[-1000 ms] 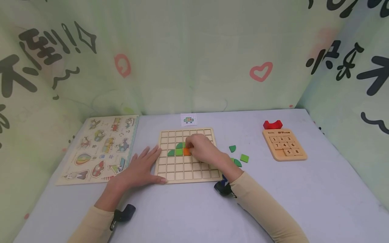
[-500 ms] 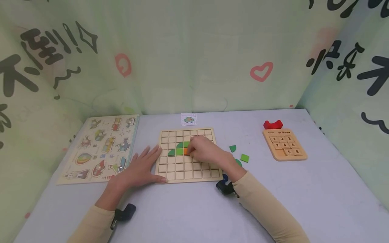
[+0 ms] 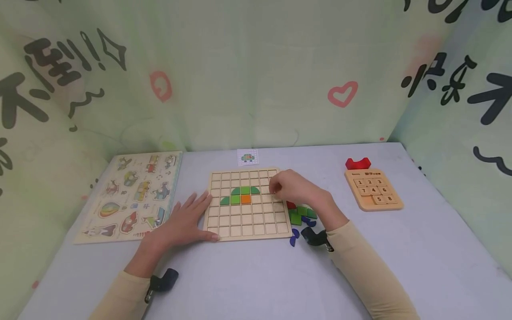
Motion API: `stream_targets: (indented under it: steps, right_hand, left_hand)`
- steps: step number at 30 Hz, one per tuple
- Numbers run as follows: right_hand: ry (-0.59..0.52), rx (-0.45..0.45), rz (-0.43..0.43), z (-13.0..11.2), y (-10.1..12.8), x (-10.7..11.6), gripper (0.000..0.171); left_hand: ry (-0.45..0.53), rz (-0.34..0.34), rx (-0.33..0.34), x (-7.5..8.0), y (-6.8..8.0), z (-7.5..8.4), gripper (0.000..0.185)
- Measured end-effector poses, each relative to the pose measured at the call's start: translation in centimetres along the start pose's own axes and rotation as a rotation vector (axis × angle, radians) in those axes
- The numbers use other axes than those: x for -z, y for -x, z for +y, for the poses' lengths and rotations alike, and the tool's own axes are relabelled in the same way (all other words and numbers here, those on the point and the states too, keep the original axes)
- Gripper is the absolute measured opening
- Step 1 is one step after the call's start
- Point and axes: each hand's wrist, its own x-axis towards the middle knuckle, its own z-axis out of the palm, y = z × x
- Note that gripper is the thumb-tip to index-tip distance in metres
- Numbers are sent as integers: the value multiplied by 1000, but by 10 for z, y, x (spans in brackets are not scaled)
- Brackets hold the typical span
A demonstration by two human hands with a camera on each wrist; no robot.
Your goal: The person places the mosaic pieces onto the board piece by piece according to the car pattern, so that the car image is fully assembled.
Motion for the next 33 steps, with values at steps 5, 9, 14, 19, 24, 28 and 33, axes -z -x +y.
stream_targets:
  steps: [5,9,14,19,24,28,33]
  right_hand:
    - [18,-76,-63,9,8,10,4]
    - [49,-136,-92,13,12,10,8]
    - [60,-161,-118,18,11,6,13]
    - [37,-186,-89,19,11,5,8]
    - [14,-195,-68,21,10,4,7]
    - [16,-154,-59,22,8,4,10]
    - [22,-108,-51,20,7,6,11]
  left_hand:
    - [-1,-2,-4,0,-1,-1,122]
    - [-3,4,-11,-1,-1,-2,122]
    - [-6,4,-11,-2,-2,-3,122]
    - [-4,2,-9,-2,-2,-3,122]
    - [-5,0,-9,-2,-3,-2,123]
    - [-13,0,-6,-2,-2,-2,122]
    - [-10,7,-10,-1,0,-1,122]
